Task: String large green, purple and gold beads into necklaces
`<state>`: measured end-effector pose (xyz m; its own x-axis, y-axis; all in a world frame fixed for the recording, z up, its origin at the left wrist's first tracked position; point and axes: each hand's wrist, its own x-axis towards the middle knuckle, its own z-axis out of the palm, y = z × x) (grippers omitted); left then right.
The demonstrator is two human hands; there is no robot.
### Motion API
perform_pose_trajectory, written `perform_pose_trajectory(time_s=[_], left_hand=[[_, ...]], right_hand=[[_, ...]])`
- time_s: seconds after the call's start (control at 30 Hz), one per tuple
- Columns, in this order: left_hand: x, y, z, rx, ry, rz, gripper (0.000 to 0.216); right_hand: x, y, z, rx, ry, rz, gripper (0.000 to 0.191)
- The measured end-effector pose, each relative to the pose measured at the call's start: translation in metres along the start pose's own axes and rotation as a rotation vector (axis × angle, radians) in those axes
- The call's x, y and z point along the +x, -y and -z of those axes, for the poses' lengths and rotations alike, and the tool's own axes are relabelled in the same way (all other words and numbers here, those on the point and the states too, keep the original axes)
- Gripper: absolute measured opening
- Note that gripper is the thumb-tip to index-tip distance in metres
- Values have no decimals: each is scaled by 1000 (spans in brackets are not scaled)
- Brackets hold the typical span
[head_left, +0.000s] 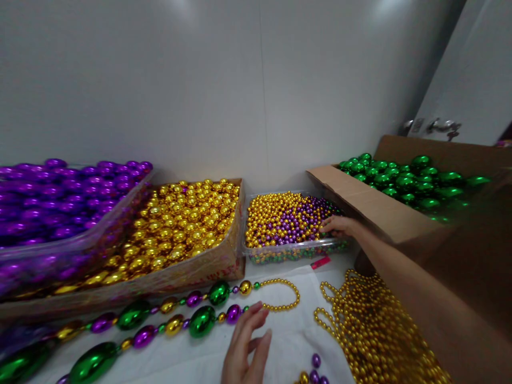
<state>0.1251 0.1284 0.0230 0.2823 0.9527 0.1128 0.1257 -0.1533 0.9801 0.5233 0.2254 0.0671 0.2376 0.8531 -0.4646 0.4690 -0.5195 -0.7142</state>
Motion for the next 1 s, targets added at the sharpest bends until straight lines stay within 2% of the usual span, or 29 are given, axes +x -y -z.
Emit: perform_pose_trajectory(time_s=[0.1, 0.2, 0.27, 0.33, 0.5, 0.6, 0.77, 1.0], left_hand=[[18, -15, -34, -276, 175, 266, 28], [43, -25, -63, -669, 361, 538, 24], [60, -30, -79, -918, 388, 681, 21], [77, -34, -94, -1125, 354, 778, 22], [98, -37, -116, -1406, 207, 822, 36], [93, -35, -116, -1458, 123, 865, 32], [77, -29, -107, -1506, 139, 863, 29], [67, -17, -92, -1497, 294, 816, 29]], right_hand=[[-6, 4, 1, 90, -92, 61, 25], [-17, 14, -4, 184, -161, 173, 24], [-28, 24, -16, 238, -173, 263, 24], [-43, 33, -36, 277, -151, 341, 28], [-79, 42, -103, 301, 28, 412, 36], [-94, 42, -123, 320, 84, 385, 38], [-104, 43, -119, 359, 86, 309, 42], [-100, 37, -101, 384, 60, 334, 40]])
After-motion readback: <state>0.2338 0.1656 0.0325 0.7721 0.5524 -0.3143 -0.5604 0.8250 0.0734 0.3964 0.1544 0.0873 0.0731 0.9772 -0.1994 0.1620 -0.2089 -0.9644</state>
